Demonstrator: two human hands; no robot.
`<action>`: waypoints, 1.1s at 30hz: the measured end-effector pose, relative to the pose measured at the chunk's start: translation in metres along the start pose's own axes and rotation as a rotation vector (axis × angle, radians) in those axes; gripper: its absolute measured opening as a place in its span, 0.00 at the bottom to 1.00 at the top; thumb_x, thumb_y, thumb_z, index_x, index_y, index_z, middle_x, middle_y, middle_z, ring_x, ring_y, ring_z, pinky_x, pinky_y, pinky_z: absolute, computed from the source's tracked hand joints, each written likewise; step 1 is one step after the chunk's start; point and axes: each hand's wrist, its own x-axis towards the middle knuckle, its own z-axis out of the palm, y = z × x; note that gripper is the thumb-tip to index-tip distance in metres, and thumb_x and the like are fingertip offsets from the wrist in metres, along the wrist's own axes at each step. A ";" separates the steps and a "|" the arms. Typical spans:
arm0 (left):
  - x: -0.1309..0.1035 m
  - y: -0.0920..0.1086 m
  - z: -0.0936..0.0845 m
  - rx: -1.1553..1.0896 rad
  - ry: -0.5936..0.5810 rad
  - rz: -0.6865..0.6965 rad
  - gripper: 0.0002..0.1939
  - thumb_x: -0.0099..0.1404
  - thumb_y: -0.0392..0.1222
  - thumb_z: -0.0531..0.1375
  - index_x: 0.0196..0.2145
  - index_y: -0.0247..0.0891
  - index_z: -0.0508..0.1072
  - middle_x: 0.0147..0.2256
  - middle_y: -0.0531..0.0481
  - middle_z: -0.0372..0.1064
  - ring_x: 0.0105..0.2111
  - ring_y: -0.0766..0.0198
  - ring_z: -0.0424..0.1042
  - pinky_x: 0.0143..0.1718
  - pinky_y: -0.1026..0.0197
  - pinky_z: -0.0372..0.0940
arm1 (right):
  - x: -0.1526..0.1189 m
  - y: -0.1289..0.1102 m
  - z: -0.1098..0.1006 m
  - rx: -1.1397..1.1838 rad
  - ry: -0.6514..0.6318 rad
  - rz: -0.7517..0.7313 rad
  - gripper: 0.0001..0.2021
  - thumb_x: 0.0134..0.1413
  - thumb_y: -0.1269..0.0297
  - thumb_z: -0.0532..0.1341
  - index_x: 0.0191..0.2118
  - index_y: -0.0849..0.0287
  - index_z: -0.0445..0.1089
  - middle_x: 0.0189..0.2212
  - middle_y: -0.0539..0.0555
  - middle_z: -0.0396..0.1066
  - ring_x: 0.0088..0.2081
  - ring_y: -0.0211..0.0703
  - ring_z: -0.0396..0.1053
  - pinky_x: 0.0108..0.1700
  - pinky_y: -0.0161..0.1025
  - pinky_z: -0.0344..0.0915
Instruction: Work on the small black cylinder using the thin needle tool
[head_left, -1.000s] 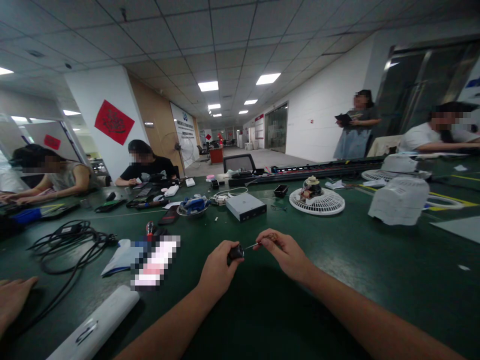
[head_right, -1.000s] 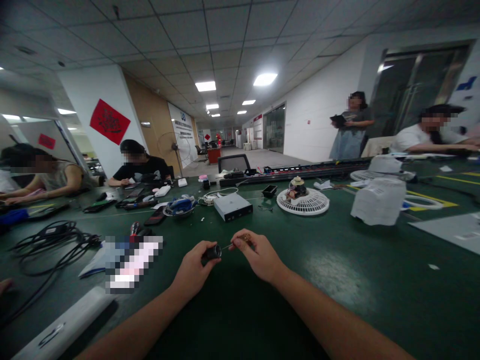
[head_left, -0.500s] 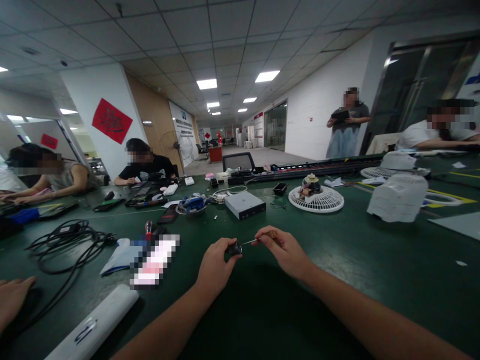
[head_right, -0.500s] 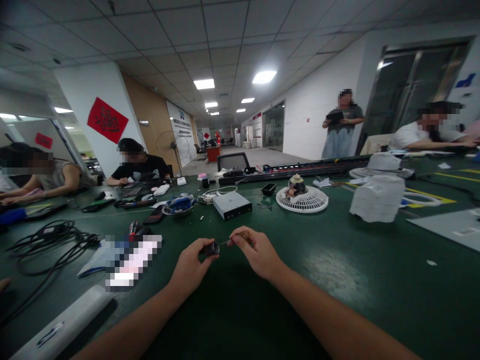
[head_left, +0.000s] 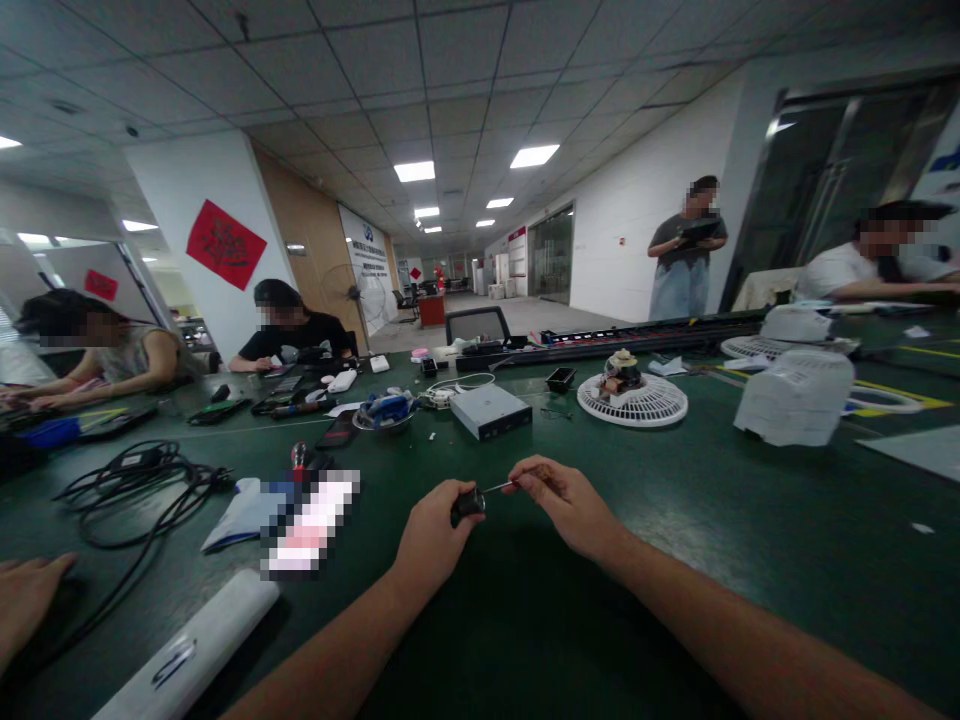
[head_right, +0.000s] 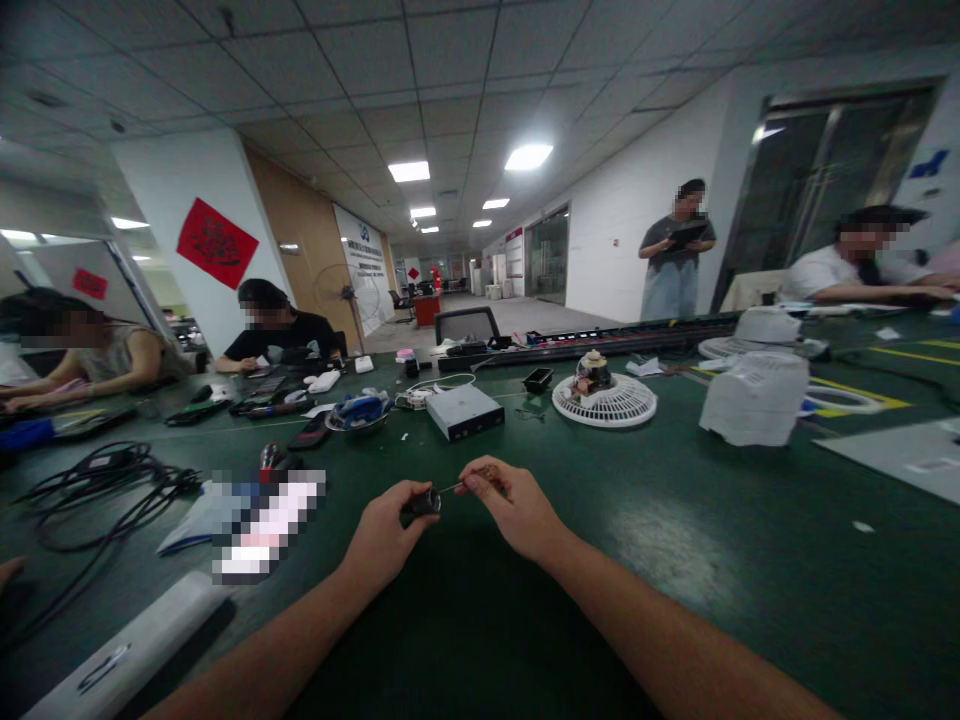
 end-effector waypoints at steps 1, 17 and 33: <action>0.000 0.000 -0.001 -0.008 0.003 -0.017 0.16 0.59 0.33 0.67 0.45 0.40 0.74 0.43 0.49 0.76 0.44 0.56 0.75 0.47 0.54 0.67 | 0.001 0.002 0.000 0.024 0.001 0.015 0.13 0.64 0.53 0.58 0.40 0.57 0.72 0.34 0.55 0.78 0.36 0.45 0.73 0.36 0.40 0.65; -0.001 0.006 -0.004 0.071 -0.052 -0.041 0.15 0.61 0.36 0.67 0.45 0.42 0.73 0.43 0.49 0.76 0.45 0.56 0.74 0.47 0.55 0.66 | -0.001 0.003 -0.003 0.053 -0.010 0.027 0.14 0.65 0.51 0.57 0.42 0.57 0.71 0.34 0.55 0.78 0.37 0.46 0.73 0.34 0.39 0.64; -0.001 0.007 -0.005 0.084 -0.044 -0.019 0.15 0.60 0.35 0.67 0.46 0.43 0.74 0.44 0.50 0.77 0.44 0.56 0.75 0.45 0.57 0.66 | -0.003 -0.004 0.003 -0.004 -0.039 0.019 0.12 0.64 0.54 0.58 0.41 0.57 0.72 0.35 0.54 0.77 0.38 0.46 0.74 0.38 0.41 0.66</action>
